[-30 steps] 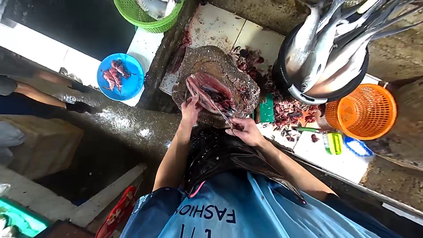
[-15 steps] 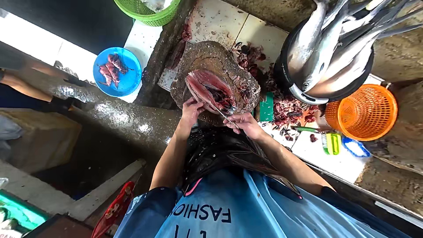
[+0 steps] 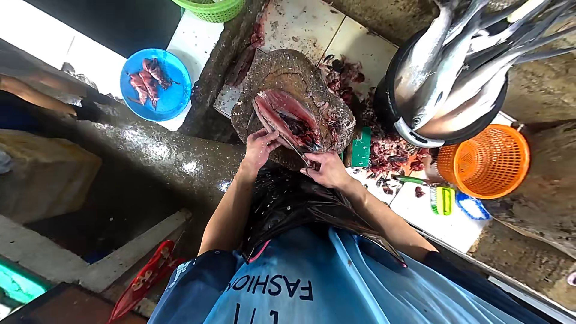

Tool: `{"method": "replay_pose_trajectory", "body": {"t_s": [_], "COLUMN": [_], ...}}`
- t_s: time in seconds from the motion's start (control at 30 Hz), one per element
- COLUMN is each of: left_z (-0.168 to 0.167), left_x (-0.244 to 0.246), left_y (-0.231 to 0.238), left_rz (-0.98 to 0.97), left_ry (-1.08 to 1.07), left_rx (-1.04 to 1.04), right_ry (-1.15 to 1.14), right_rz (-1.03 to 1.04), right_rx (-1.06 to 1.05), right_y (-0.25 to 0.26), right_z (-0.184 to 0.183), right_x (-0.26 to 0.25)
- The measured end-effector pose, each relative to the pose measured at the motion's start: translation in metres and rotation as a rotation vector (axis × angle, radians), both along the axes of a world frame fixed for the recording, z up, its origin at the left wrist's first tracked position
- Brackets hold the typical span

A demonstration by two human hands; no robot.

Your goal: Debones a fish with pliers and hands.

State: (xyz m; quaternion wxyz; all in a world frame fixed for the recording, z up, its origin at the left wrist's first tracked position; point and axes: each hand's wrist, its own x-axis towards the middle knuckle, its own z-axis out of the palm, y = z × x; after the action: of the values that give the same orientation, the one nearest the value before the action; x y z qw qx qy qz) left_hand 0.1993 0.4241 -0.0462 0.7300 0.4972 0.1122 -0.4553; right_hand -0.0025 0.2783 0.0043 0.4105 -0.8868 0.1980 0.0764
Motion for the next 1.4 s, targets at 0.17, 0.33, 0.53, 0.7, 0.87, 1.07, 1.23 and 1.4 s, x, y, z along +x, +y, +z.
{"method": "replay_pose_trajectory", "body": {"t_s": [0.17,0.33,0.53,0.7,0.87,1.07,1.23,1.4], "left_z": [0.001,-0.002,-0.005,0.004,-0.002,-0.007,-0.001,-0.004], "left_x": [-0.001,0.002,0.010,0.022,0.013,0.018,0.012,0.023], "left_y": [-0.002,-0.007,-0.007,-0.002,-0.007,-0.007,-0.011,-0.006], "left_rz": [-0.041,-0.092,-0.166,-0.248,-0.146,-0.199,-0.263,-0.033], "left_ry": [-0.013,-0.014,-0.009,0.016,-0.001,-0.022,-0.047,-0.023], "left_rx": [0.084,0.112,0.110,0.058,0.066,0.106,0.090,0.066], "right_ry": [0.091,0.101,0.142,0.047,0.079,0.119,0.098,0.035], "right_rz": [0.167,0.210,0.255,0.261,0.258,0.281,0.276,0.008], "right_rx": [-0.420,-0.518,-0.588,-0.588,-0.589,-0.625,-0.608,0.029], "right_y": [0.003,0.005,0.000,-0.005,-0.002,0.000,0.007,-0.004], "right_z": [0.008,0.007,0.007,0.010,0.007,0.004,0.004,0.018], "right_x": [0.003,0.005,0.009,0.009,0.009,0.014,0.025,0.017]}}
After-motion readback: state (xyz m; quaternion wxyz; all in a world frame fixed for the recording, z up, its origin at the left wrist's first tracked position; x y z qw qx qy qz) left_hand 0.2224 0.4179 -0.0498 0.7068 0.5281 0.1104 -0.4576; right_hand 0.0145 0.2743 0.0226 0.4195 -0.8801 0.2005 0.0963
